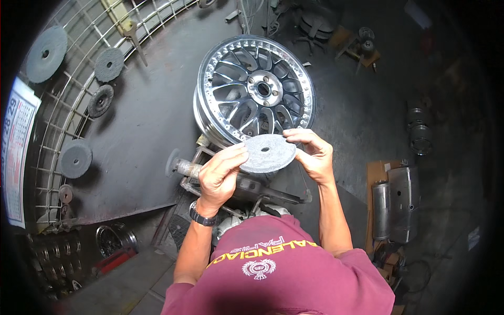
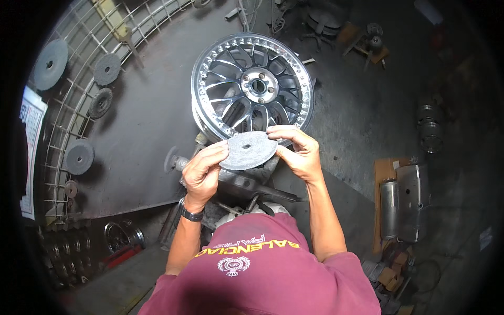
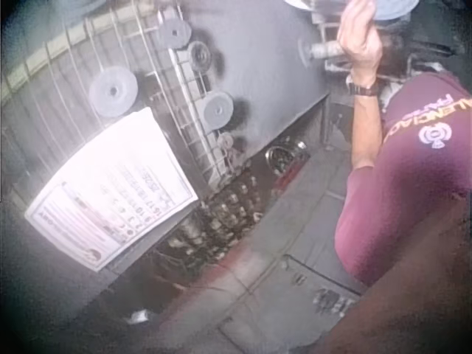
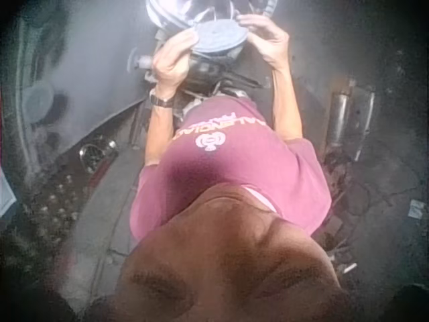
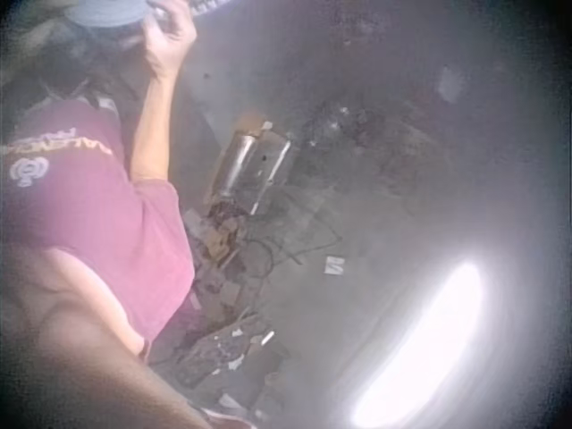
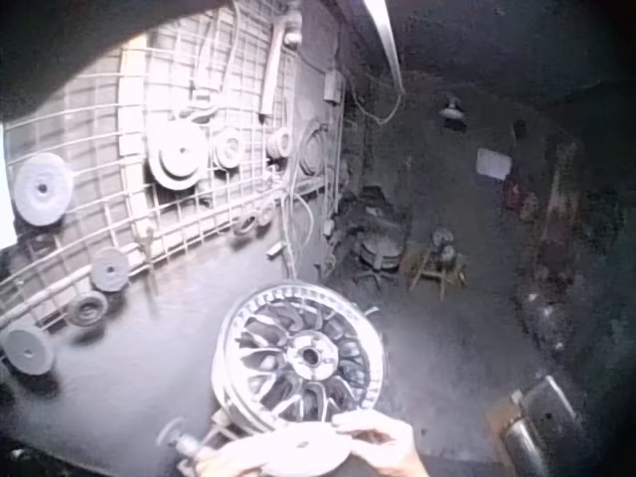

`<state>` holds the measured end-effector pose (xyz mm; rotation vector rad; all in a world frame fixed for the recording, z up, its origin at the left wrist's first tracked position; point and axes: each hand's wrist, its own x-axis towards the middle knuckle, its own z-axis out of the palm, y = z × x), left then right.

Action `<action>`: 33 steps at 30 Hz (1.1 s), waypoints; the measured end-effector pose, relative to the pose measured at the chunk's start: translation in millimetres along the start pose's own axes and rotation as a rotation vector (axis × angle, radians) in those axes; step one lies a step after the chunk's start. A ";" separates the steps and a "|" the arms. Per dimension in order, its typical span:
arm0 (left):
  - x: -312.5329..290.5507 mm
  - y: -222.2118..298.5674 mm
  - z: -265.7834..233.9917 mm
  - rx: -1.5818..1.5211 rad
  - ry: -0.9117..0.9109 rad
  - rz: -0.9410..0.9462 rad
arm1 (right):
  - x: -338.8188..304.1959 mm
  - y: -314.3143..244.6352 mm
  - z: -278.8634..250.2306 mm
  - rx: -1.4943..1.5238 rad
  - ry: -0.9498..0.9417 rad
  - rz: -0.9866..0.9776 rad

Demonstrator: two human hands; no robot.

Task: The person handles a wheel rim, selects and compares various grinding discs from a wall-mounted rack, and puts on a pair of gloves.

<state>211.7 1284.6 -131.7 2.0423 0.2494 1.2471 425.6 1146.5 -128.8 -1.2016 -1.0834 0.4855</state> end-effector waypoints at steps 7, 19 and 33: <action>-15.8 -5.9 39.7 -0.338 0.040 -0.539 | -15.1 1.3 -14.9 0.063 0.159 0.269; -46.6 -13.8 95.1 -0.619 -0.177 -0.975 | -51.9 53.9 -90.6 0.001 0.589 0.643; -78.6 -27.5 59.0 -0.488 0.059 -1.111 | 37.0 137.5 -174.0 -0.402 0.663 0.639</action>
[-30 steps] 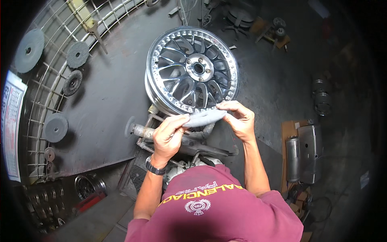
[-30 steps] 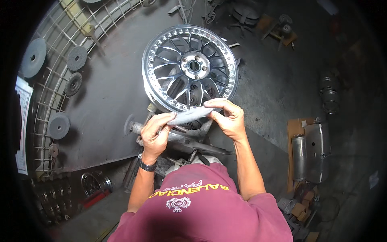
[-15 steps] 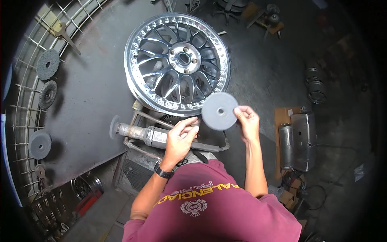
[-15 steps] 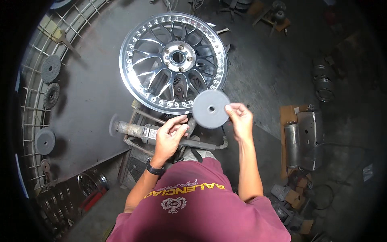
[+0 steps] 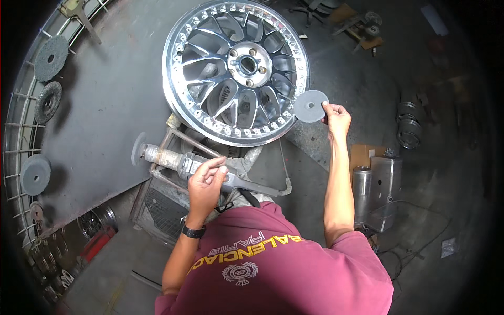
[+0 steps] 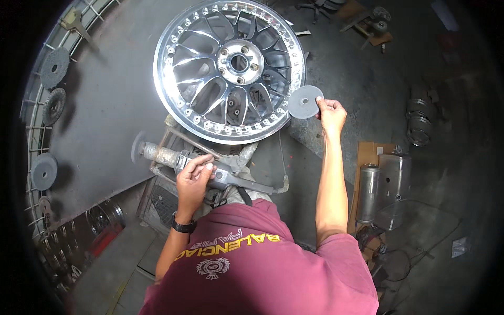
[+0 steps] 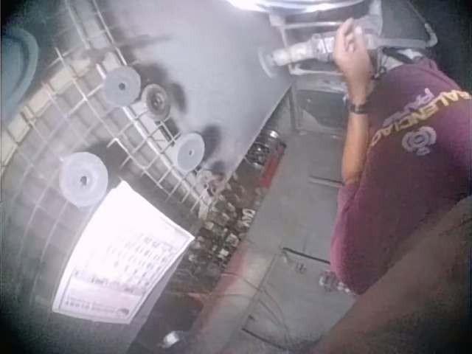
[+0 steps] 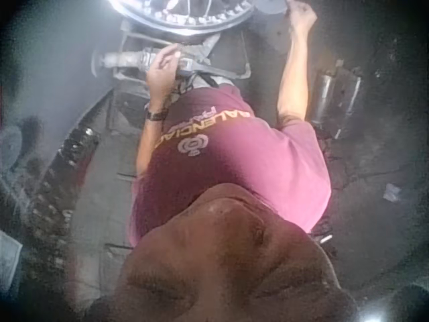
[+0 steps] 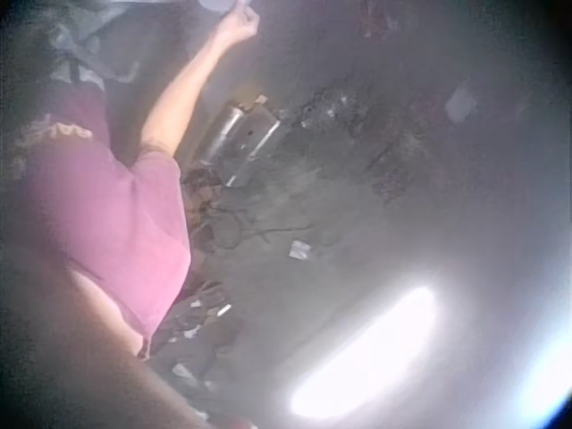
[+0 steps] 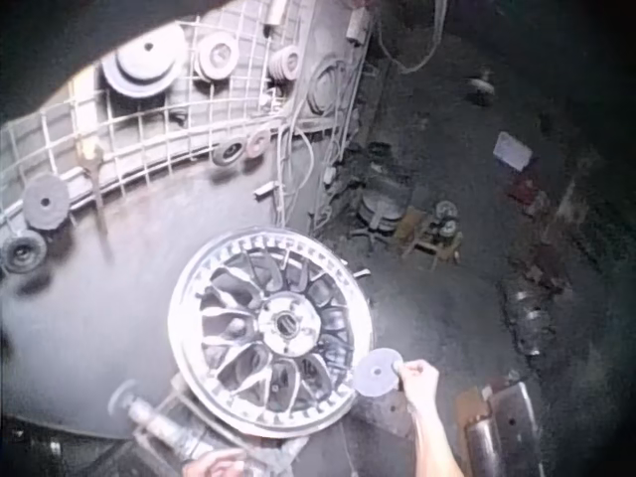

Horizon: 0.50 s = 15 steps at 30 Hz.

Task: The person handles a wheel rim, selects and compares various grinding discs from a wall-mounted rack, and puts on a pair of gloves.

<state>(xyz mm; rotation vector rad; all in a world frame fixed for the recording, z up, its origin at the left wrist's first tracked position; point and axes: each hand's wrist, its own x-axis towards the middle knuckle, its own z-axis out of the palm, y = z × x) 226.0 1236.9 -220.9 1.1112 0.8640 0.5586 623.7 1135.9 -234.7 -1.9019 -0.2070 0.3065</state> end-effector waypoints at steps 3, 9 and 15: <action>-1.3 -1.2 -7.2 0.033 0.045 0.007 | 9.3 -4.3 9.3 -0.086 0.000 -0.009; 1.2 -0.2 -12.6 0.049 0.083 -0.033 | 16.3 -9.6 18.6 -0.172 0.027 -0.029; 5.7 1.3 -13.6 0.010 0.122 -0.005 | 21.7 -4.1 20.0 -0.171 -0.007 -0.037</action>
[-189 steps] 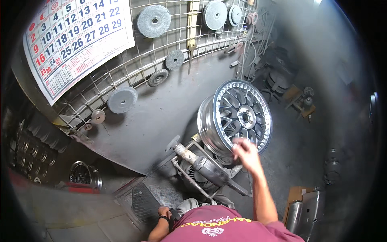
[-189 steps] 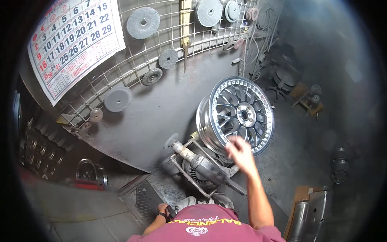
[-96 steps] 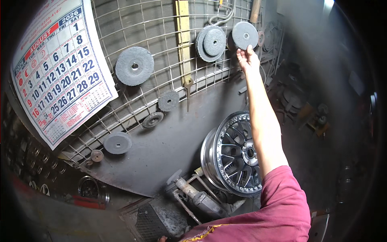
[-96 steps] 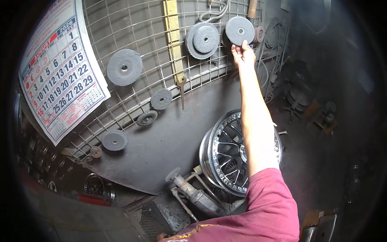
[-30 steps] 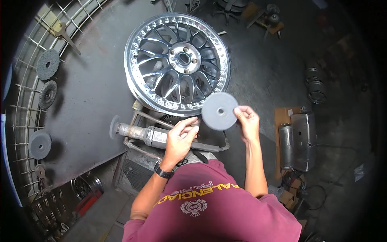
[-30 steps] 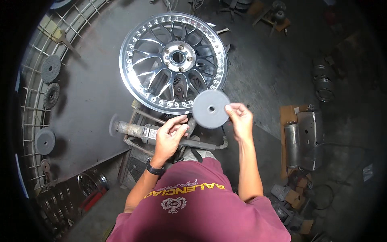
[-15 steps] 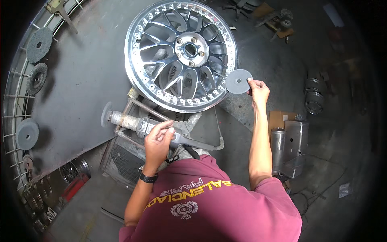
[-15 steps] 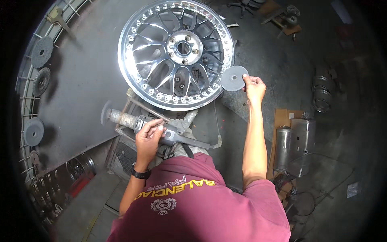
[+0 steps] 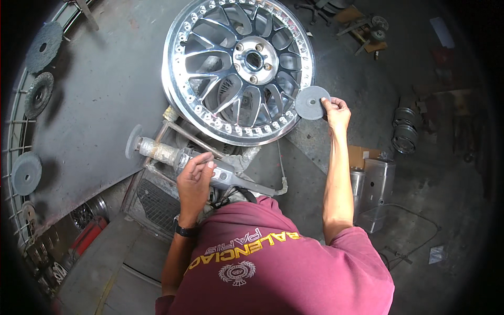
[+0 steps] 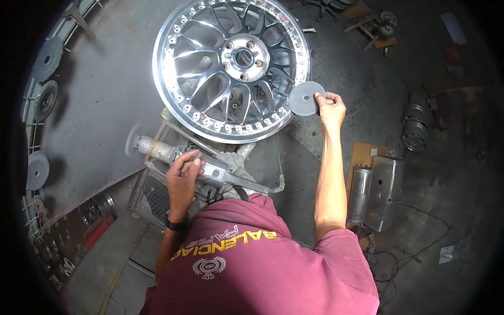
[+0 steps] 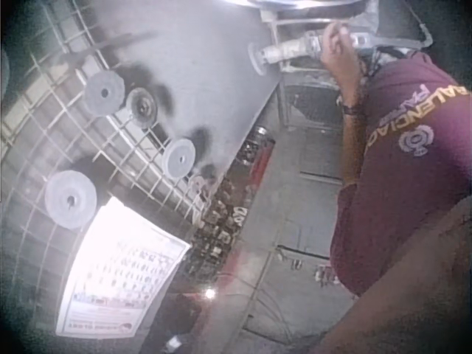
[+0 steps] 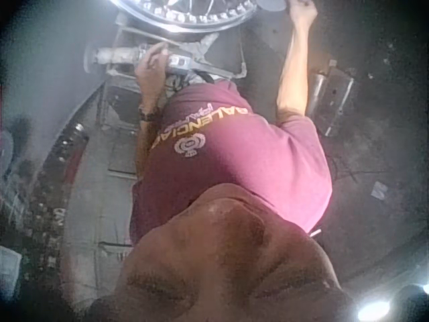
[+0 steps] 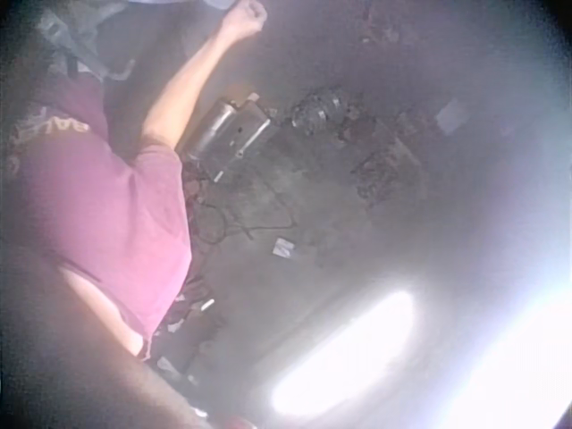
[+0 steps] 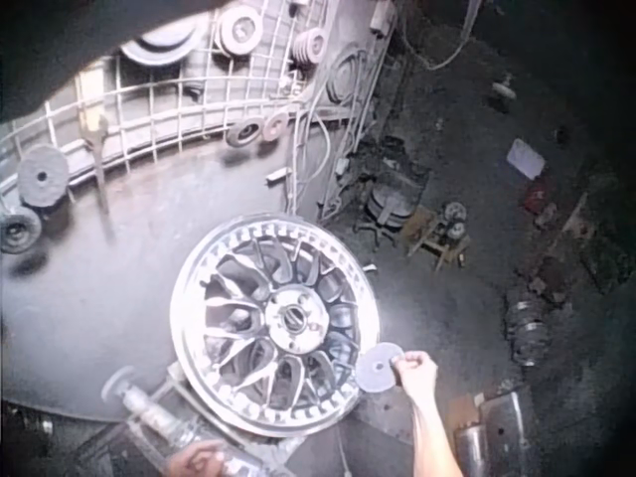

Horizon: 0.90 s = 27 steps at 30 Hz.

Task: The person handles a wheel rim, selects and compares various grinding discs from a wall-mounted rack, and puts on a pair of gloves.

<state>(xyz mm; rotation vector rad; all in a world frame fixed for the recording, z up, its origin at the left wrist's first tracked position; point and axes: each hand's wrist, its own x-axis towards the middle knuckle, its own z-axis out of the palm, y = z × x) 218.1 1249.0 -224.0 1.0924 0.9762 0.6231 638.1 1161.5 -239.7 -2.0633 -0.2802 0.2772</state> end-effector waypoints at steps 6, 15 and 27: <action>1.8 3.3 -2.2 -0.014 -0.003 0.013 | 0.6 9.2 5.2 0.040 -0.016 0.029; 2.0 3.0 -3.6 0.028 -0.010 0.016 | 11.0 25.3 3.6 0.028 0.057 -0.041; -1.6 -1.0 4.4 0.069 -0.009 -0.045 | 9.7 25.0 5.4 0.005 0.075 -0.024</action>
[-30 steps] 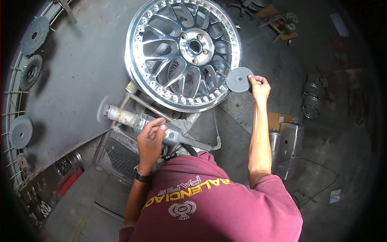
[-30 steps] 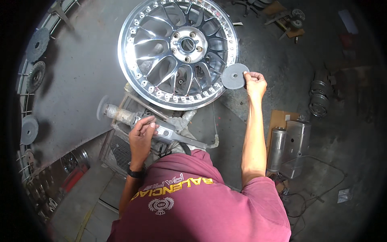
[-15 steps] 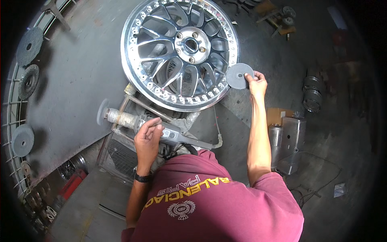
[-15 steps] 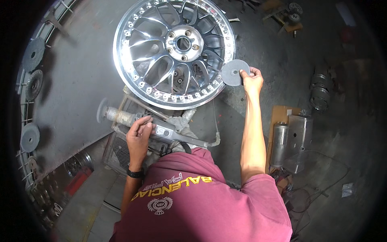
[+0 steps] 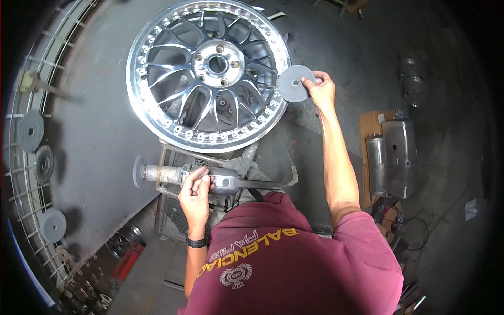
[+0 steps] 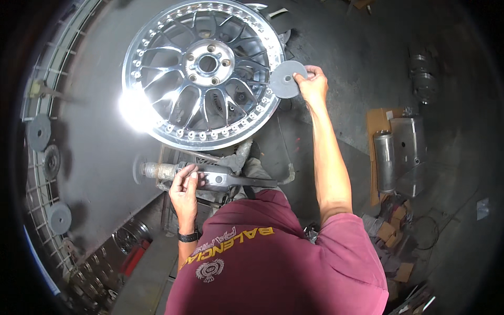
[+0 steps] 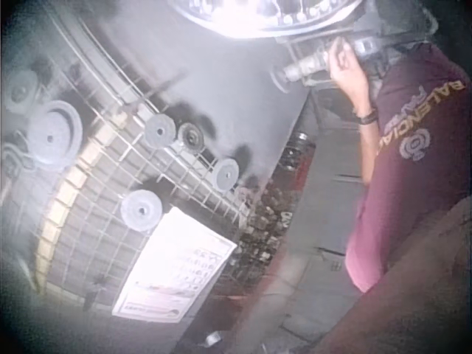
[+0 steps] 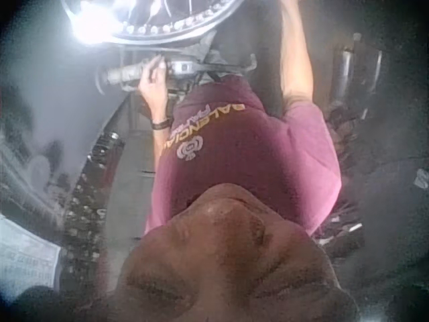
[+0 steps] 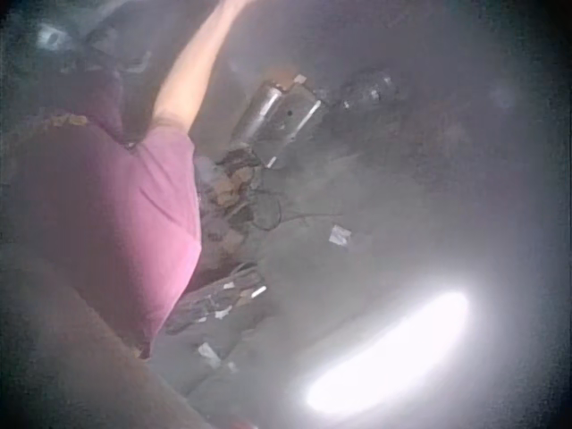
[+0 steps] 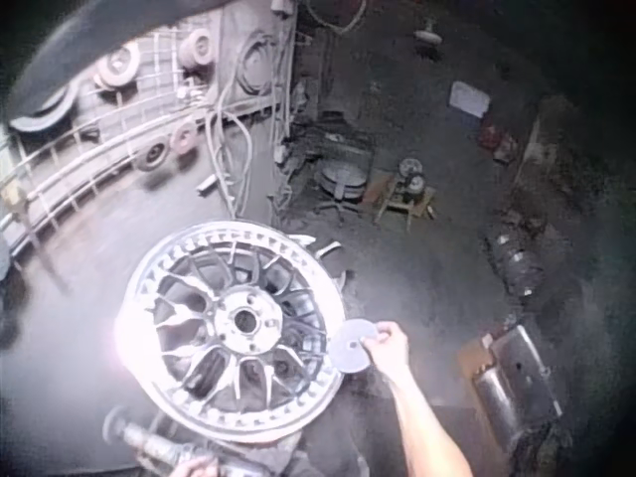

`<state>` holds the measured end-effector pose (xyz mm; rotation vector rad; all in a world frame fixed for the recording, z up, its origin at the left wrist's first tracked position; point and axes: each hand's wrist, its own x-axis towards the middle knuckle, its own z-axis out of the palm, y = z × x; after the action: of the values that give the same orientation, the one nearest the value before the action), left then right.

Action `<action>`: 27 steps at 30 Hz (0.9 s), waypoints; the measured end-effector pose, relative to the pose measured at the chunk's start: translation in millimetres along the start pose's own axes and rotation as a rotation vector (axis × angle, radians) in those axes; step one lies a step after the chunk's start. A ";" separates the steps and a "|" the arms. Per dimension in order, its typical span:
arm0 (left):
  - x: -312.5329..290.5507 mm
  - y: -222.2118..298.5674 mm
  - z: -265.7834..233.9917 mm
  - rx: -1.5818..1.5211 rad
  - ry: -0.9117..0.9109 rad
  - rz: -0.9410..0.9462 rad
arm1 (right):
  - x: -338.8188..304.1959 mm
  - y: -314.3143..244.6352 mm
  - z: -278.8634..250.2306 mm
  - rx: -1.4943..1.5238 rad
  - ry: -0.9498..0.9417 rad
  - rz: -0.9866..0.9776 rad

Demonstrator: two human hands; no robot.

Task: The person handles a wheel rim, selects and compares various grinding discs from a wall-mounted rack, and puts on a pair of gloves.

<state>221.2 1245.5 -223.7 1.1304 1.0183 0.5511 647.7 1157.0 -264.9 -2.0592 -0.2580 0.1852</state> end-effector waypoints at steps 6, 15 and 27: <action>-3.2 9.0 8.8 0.083 0.005 -0.024 | 4.6 8.9 1.3 0.088 -0.019 -0.023; -5.2 13.2 16.0 0.201 0.027 -0.048 | 11.7 6.8 5.0 0.142 0.008 -0.020; -6.9 10.2 18.0 0.251 0.047 -0.077 | 8.4 -1.5 -0.5 0.247 -0.012 0.015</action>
<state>235.0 1235.2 -210.3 1.2975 1.1905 0.3972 655.7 1159.4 -263.6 -1.8161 -0.2157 0.2274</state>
